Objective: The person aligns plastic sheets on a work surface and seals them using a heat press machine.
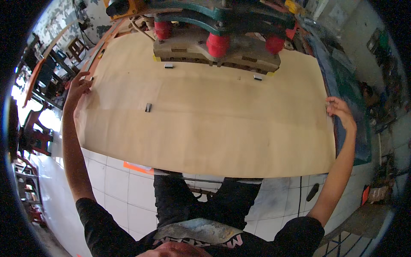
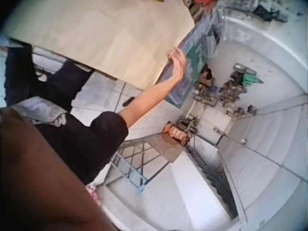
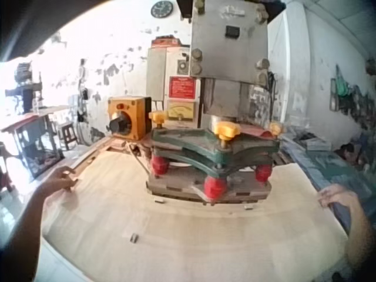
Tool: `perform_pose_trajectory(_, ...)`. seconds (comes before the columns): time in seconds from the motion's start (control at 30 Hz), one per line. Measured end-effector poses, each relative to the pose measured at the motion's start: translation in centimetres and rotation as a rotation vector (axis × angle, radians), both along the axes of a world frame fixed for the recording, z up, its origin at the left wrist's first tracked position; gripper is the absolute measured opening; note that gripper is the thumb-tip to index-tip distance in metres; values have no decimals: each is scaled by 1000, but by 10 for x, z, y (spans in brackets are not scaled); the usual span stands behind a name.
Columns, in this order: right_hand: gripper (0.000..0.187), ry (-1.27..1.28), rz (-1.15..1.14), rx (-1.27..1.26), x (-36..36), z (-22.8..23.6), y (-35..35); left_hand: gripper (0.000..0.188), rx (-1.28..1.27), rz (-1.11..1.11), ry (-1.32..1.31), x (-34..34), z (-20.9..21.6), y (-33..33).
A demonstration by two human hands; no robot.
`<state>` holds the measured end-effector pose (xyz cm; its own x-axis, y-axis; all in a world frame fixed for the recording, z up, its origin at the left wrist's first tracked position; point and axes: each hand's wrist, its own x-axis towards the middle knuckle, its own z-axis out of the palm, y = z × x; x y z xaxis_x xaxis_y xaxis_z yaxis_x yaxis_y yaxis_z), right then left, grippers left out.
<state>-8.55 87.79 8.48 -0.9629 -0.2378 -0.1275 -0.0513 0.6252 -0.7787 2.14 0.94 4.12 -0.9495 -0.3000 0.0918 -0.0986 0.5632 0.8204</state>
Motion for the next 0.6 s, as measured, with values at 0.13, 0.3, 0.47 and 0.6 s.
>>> perform_pose_trajectory(0.13,37,20,-67,9,14,-1,3,42,21,-2,63,0,-5,-1)
perform_pose_trajectory(0.3,41,167,-495,-144,19,-18,-2,42,-23,92,96,-5,6,13)
perform_pose_trajectory(0.47,38,383,-629,-59,1,-61,16,41,-89,260,1,-18,-10,3)
perform_pose_trajectory(0.6,31,417,-646,-79,-4,-76,32,36,-152,268,85,-17,-26,-6)
